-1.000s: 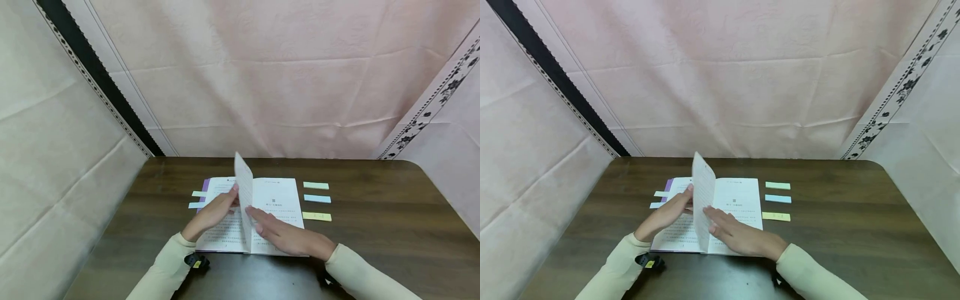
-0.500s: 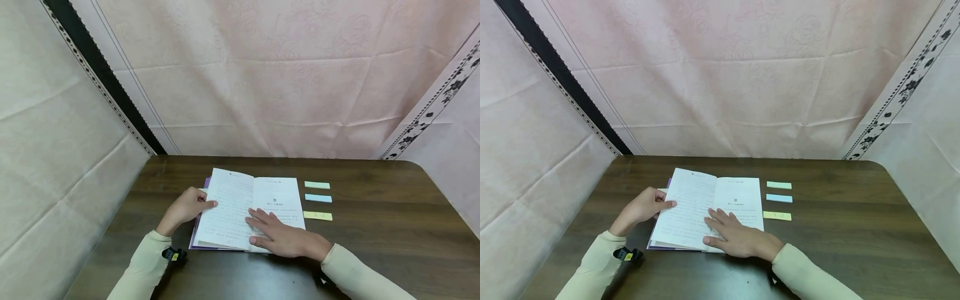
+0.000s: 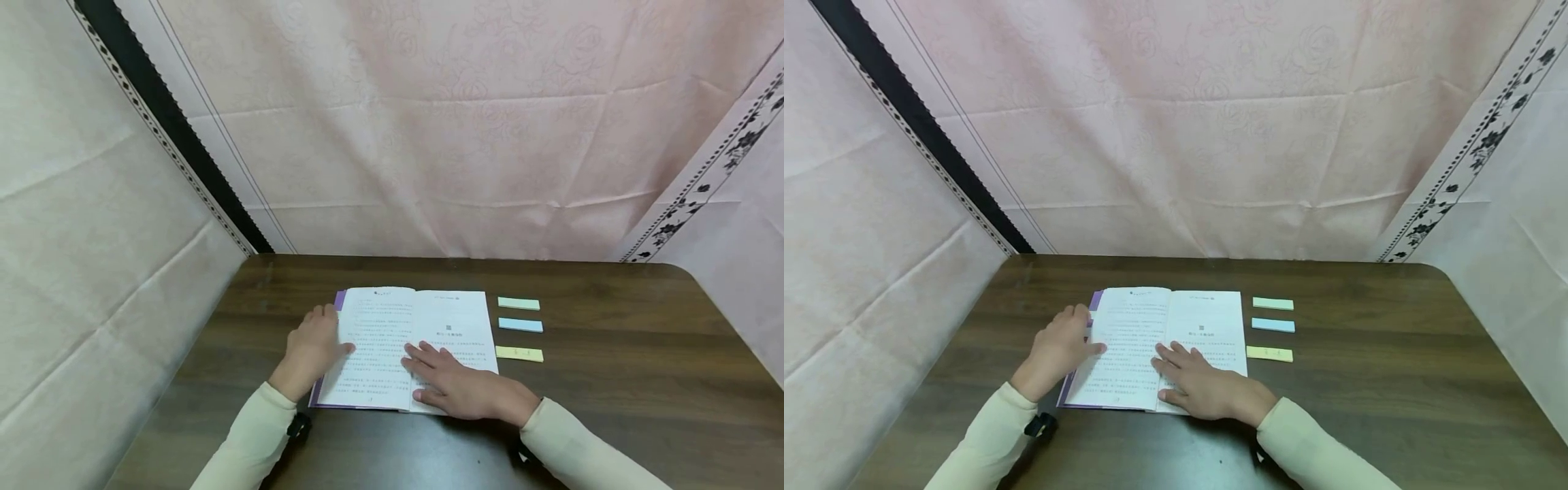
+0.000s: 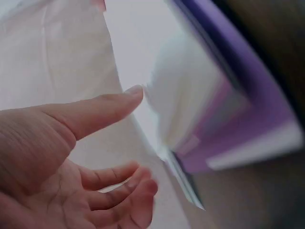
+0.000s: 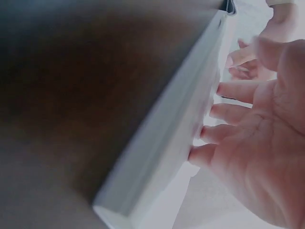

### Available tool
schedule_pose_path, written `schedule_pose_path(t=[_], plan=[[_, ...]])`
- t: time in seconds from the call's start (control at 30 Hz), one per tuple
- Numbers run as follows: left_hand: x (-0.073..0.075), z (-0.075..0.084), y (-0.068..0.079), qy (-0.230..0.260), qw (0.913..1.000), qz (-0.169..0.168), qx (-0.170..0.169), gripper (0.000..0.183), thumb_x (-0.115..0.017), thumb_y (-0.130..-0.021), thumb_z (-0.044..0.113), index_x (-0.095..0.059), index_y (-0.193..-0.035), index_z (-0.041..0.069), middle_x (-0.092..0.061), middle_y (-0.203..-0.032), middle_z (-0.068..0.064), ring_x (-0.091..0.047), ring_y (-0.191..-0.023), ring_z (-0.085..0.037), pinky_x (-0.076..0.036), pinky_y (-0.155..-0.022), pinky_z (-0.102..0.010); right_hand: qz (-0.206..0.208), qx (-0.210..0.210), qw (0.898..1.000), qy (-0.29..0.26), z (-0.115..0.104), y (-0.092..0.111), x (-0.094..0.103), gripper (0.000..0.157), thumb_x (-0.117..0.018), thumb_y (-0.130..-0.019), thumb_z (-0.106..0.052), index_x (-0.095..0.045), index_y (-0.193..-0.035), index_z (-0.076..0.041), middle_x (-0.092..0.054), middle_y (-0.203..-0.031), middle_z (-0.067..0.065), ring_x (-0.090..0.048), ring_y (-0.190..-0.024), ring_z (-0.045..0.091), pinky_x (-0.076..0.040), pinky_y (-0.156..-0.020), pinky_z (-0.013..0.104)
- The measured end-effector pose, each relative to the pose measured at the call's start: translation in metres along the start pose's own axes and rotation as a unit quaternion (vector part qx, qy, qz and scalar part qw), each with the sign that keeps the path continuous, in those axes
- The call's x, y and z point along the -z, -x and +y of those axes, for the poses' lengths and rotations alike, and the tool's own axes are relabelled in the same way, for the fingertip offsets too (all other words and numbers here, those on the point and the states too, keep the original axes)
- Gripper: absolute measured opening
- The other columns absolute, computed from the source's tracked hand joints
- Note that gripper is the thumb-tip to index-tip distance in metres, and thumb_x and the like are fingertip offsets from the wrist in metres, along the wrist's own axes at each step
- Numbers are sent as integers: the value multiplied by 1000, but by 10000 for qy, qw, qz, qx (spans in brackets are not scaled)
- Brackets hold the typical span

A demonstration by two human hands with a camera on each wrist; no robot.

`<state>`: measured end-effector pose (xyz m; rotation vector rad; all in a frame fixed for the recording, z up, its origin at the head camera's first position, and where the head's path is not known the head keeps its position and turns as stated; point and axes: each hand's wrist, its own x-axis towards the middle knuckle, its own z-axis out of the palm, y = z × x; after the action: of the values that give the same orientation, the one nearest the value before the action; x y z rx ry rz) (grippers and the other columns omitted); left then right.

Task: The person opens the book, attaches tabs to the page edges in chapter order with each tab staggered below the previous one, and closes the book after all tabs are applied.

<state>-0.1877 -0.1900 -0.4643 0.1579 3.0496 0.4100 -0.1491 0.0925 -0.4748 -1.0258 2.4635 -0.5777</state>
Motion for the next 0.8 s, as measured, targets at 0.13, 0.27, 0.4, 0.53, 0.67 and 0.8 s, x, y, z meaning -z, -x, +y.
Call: schedule_pose_path(t=[0.13,0.27,0.4,0.53,0.67,0.8], plan=[[-6,20,4,413,9944,-330,-910,79,-94,-81,29,-57,-145,-1,-55,-148,-20,-54,-134,-36,-52,-107,-53,-36,100,9994,339,1,1,2,54,-47,-114,-22,-35,-165,-10,-21,-176,8,-14,-163,32,-23,-127,54],[-15,34,4,1061,9751,-1095,-1611,76,-90,-86,24,-55,-150,4,-45,-162,-15,-44,-149,-34,-42,-118,-51,-5,235,9988,422,1,2,5,53,-45,-112,-11,-35,-165,-8,-22,-175,11,-17,-162,34,-25,-126,55],[-19,42,2,1083,9693,-1294,-1791,76,-89,-88,22,-53,-152,2,-39,-167,-14,-37,-154,-33,-39,-120,-51,-61,270,9989,382,1,0,6,55,-44,-111,-6,-34,-165,-9,-22,-175,9,-17,-162,32,-25,-127,54],[-19,48,2,945,9684,-1427,-1815,76,-88,-89,21,-52,-154,4,-38,-168,-11,-36,-155,-31,-38,-121,-50,-114,231,9991,351,2,-1,7,56,-45,-111,-6,-34,-166,-10,-22,-176,8,-16,-162,30,-25,-127,53],[-18,55,3,845,9697,-1520,-1718,76,-88,-89,19,-52,-155,6,-39,-169,-8,-36,-155,-29,-37,-122,-50,-97,153,9996,205,4,3,9,54,-46,-112,-10,-37,-165,-12,-23,-175,6,-17,-162,28,-26,-127,52],[-18,59,3,767,9724,-1548,-1567,78,-88,-87,20,-51,-156,8,-39,-169,-7,-38,-155,-28,-38,-121,-49,111,-23,9999,68,3,11,15,49,-52,-112,-19,-46,-160,-10,-31,-172,11,-29,-158,28,-35,-122,52]])
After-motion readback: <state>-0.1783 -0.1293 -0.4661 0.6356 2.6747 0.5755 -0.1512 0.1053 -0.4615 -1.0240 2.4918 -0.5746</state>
